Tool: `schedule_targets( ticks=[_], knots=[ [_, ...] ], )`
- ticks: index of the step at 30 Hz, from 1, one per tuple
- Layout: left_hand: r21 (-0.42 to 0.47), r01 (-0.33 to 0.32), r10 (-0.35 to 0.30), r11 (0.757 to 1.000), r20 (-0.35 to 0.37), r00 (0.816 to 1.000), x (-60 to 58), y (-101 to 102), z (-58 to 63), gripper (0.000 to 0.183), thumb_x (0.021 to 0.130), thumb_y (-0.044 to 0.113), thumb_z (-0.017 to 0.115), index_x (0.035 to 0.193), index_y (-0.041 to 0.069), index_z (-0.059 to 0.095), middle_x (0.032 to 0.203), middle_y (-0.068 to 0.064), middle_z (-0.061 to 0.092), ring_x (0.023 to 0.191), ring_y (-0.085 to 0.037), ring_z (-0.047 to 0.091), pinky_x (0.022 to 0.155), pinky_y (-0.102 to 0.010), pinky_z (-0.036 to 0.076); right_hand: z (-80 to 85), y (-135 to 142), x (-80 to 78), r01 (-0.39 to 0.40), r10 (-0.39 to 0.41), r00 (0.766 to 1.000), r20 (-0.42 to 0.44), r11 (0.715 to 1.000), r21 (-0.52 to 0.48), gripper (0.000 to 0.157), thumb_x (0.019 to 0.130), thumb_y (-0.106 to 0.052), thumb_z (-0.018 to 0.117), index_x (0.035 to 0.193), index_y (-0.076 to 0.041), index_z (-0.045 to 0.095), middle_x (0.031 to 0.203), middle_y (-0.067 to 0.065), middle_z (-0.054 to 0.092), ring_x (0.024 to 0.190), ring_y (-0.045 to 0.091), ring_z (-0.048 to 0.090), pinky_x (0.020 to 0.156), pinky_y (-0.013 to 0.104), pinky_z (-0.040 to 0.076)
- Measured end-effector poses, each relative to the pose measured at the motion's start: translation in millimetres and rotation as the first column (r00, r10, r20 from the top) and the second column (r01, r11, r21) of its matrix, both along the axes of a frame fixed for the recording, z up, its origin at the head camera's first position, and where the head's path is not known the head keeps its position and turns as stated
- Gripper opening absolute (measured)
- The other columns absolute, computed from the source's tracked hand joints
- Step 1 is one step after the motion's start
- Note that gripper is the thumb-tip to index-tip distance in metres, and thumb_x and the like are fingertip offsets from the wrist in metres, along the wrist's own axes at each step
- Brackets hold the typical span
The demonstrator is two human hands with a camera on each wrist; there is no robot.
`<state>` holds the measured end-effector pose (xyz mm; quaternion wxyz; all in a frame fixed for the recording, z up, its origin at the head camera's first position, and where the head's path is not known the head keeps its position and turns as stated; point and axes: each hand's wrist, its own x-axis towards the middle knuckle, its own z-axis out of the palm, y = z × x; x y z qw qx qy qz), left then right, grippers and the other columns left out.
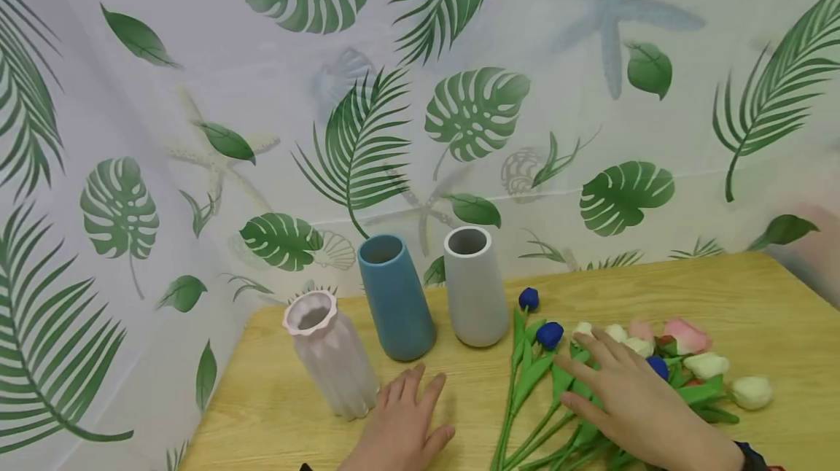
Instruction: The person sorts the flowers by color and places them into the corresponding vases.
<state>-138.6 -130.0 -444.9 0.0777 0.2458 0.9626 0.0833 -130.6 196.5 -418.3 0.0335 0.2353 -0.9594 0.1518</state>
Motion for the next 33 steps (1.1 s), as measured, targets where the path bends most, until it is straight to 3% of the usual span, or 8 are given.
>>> schedule_targets(
  ticks=[2, 5, 11, 15, 20, 23, 27, 33],
  knots=[
    [-0.010, 0.031, -0.031, 0.999, 0.017, 0.999, -1.1, 2, -1.3, 0.059, 0.101, 0.050, 0.050, 0.149, 0.017, 0.043, 0.145, -0.014, 0.045, 0.133, -0.033, 0.044, 0.104, -0.053, 0.040, 1.1, 0, -1.8, -0.058, 0.058, 0.998, 0.038, 0.998, -0.014, 0.040, 0.091, -0.035, 0.070, 0.124, -0.012, 0.069, 0.123, 0.016, 0.060, 0.106, 0.030, 0.063, 0.083, 0.044, 0.054],
    [-0.012, 0.077, -0.076, 0.997, 0.083, 0.994, -2.5, 7, -3.3, 0.051, 0.102, 0.048, 0.051, 0.141, 0.017, 0.053, 0.127, -0.006, 0.058, 0.118, -0.025, 0.055, 0.096, -0.045, 0.047, 2.9, -6, -4.9, -0.087, 0.099, 0.976, 0.192, 0.994, -0.070, 0.027, 0.091, -0.026, 0.072, 0.114, -0.012, 0.072, 0.104, 0.003, 0.062, 0.081, 0.014, 0.062, 0.063, 0.029, 0.052],
    [0.035, 0.089, -0.095, 0.995, 0.235, 0.967, -4.5, 36, -7.8, 0.025, 0.102, 0.040, 0.054, 0.101, 0.019, 0.068, 0.080, 0.007, 0.059, 0.070, -0.008, 0.055, 0.063, -0.028, 0.048, 3.1, -23, -7.6, -0.054, 0.091, 0.932, 0.350, 0.992, -0.114, 0.016, 0.091, -0.020, 0.072, 0.105, -0.012, 0.071, 0.096, -0.002, 0.066, 0.075, 0.012, 0.063, 0.060, 0.028, 0.050],
    [0.029, 0.100, -0.104, 0.995, 0.221, 0.970, -2.5, 56, -7.8, 0.028, 0.101, 0.038, 0.056, 0.080, 0.020, 0.059, 0.066, 0.008, 0.051, 0.055, -0.006, 0.049, 0.053, -0.026, 0.042, 0.7, -32, -8.1, -0.038, 0.082, 0.929, 0.362, 0.991, -0.127, 0.013, 0.091, -0.017, 0.072, 0.102, -0.013, 0.069, 0.089, -0.005, 0.065, 0.068, 0.007, 0.058, 0.058, 0.027, 0.047],
    [-0.009, 0.107, -0.103, 0.994, 0.198, 0.975, -0.5, 64, -11.1, 0.030, 0.100, 0.039, 0.058, 0.077, 0.020, 0.056, 0.062, 0.007, 0.050, 0.051, -0.008, 0.048, 0.050, -0.027, 0.040, -6.5, -45, -7.1, -0.047, 0.078, 0.945, 0.317, 0.993, -0.106, 0.011, 0.090, -0.016, 0.071, 0.101, -0.014, 0.069, 0.084, -0.007, 0.064, 0.065, 0.007, 0.057, 0.057, 0.028, 0.044],
    [-0.008, 0.115, -0.110, 0.993, 0.215, 0.970, -1.2, 61, -13.3, 0.028, 0.100, 0.038, 0.058, 0.079, 0.020, 0.057, 0.063, 0.007, 0.050, 0.052, -0.008, 0.049, 0.050, -0.027, 0.041, -15.6, -56, -6.0, -0.106, 0.132, 0.959, 0.251, 0.987, -0.118, 0.016, 0.092, -0.014, 0.069, 0.108, -0.012, 0.071, 0.079, -0.006, 0.064, 0.061, 0.007, 0.054, 0.053, 0.027, 0.039],
    [0.001, 0.125, -0.122, 0.992, 0.214, 0.969, -3.1, 49, -9.7, 0.025, 0.101, 0.037, 0.056, 0.083, 0.020, 0.058, 0.067, 0.008, 0.052, 0.056, -0.007, 0.050, 0.053, -0.026, 0.042, -32.2, -67, -4.0, -0.212, 0.241, 0.942, 0.232, 0.967, -0.142, 0.023, 0.096, -0.011, 0.064, 0.118, -0.009, 0.069, 0.067, -0.009, 0.055, 0.053, 0.004, 0.044, 0.050, 0.025, 0.029],
    [-0.001, 0.067, -0.066, 0.998, 0.178, 0.982, -7.5, 27, -2.7, 0.023, 0.103, 0.038, 0.051, 0.090, 0.022, 0.060, 0.072, 0.008, 0.054, 0.062, -0.008, 0.052, 0.056, -0.029, 0.043, -47.1, -76, -3.3, -0.221, 0.231, 0.950, 0.208, 0.973, -0.068, 0.004, 0.096, -0.012, 0.064, 0.093, -0.015, 0.066, 0.064, -0.008, 0.048, 0.053, 0.006, 0.048, 0.049, 0.026, 0.034]
  ],
)
